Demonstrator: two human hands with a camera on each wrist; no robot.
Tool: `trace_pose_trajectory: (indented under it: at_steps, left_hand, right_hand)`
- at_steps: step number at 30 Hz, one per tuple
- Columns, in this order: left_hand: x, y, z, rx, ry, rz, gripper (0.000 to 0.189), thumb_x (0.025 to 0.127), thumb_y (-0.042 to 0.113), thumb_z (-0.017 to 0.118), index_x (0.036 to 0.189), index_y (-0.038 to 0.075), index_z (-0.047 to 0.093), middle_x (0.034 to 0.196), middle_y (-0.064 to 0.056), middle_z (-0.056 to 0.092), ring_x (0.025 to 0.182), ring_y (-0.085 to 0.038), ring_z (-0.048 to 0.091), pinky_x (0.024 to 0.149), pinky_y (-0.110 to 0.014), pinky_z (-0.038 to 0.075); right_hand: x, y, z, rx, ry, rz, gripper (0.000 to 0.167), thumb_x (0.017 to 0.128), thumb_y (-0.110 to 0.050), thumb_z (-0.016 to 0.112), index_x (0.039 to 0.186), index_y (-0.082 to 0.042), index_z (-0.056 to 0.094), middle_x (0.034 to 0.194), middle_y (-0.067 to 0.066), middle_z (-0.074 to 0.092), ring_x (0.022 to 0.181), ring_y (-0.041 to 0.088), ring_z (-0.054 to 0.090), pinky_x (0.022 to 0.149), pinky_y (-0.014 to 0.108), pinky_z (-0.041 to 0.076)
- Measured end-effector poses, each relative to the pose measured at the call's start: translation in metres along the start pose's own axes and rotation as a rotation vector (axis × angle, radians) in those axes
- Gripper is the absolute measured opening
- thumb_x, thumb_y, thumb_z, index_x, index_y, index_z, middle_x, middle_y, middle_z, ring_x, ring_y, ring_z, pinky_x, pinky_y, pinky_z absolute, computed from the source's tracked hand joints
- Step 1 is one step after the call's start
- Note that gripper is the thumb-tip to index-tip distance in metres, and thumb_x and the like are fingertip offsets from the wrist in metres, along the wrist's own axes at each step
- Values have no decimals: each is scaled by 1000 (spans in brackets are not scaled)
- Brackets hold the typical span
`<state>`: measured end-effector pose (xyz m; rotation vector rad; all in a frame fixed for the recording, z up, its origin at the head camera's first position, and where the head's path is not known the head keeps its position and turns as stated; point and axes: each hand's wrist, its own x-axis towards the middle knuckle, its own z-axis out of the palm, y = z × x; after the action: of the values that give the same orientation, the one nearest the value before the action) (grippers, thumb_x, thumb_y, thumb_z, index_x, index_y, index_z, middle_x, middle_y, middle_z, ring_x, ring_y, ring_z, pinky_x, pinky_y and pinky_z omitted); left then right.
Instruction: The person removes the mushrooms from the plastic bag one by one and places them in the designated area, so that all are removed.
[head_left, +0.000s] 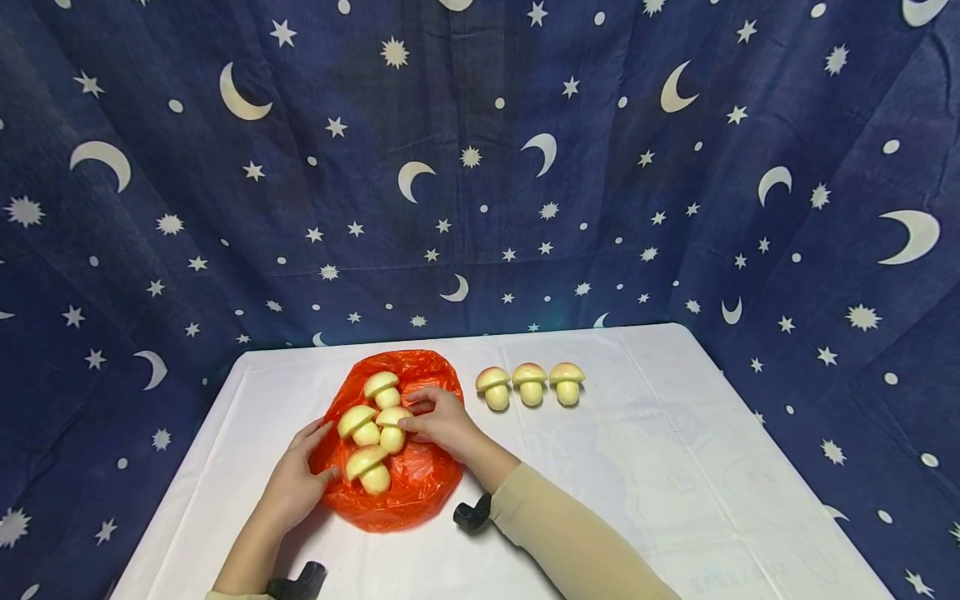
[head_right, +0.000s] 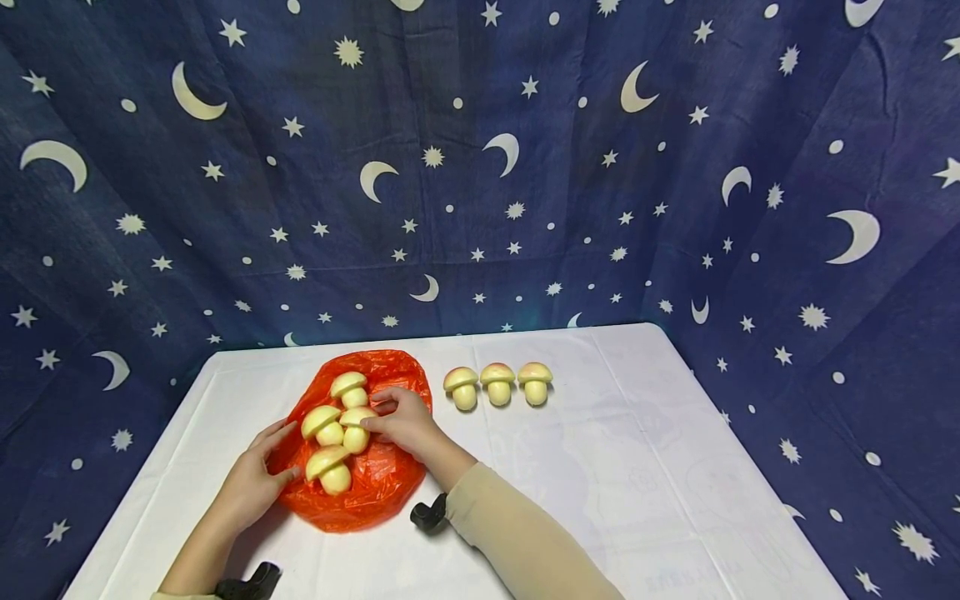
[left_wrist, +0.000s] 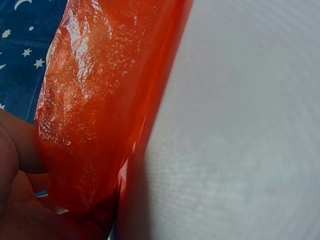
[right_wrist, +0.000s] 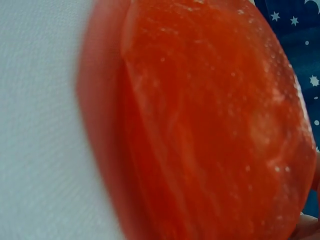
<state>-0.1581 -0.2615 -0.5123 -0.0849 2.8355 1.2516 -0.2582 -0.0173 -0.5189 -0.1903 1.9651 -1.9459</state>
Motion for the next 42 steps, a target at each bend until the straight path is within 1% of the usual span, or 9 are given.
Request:
trace_pose_trajectory:
  at_steps: [7, 13, 19, 25, 32, 42]
  left_hand:
    - [0, 0, 0, -6, -10, -14, 76, 95, 0, 71, 164, -2, 39, 175, -23, 27, 162, -52, 23, 130, -73, 22]
    - [1, 0, 0, -1, -13, -28, 76, 95, 1, 71, 164, 0, 39, 175, -22, 26, 163, -52, 23, 129, -73, 23]
    - [1, 1, 0, 4, -6, -16, 77, 95, 1, 72, 164, -1, 39, 175, -24, 27, 161, -54, 24, 128, -74, 24]
    - [0, 1, -1, 9, -22, -41, 77, 96, 2, 72, 165, 1, 38, 176, -22, 26, 163, -52, 23, 129, -73, 23]
    - [0, 2, -1, 9, -27, -44, 77, 96, 2, 71, 165, 1, 38, 176, -22, 26, 163, -52, 23, 129, -73, 23]
    - [0, 3, -1, 8, -18, -32, 76, 96, 2, 72, 164, 0, 39, 175, -23, 27, 162, -53, 24, 128, -74, 24]
  right_hand:
    - [0, -2, 3, 12, 3, -11, 45, 88, -2, 83, 130, 3, 68, 115, 17, 72, 88, 18, 72, 87, 46, 69]
    - [0, -1, 4, 11, 2, -10, 45, 88, -1, 83, 130, 3, 68, 113, 16, 71, 87, 18, 71, 86, 44, 69]
    - [0, 0, 3, 6, 3, -5, 44, 88, -1, 84, 130, 2, 69, 113, 15, 71, 87, 17, 72, 87, 44, 69]
    - [-2, -1, 3, 18, 3, -10, 44, 87, 1, 83, 129, 2, 70, 114, 17, 71, 88, 18, 72, 88, 45, 69]
    - [-4, 0, 0, 37, -5, -10, 46, 86, 1, 84, 130, 3, 70, 114, 17, 72, 89, 18, 72, 88, 44, 69]
    - [-7, 2, -8, 53, -25, -9, 49, 86, 1, 83, 133, 5, 68, 117, 16, 71, 94, 18, 73, 87, 38, 69]
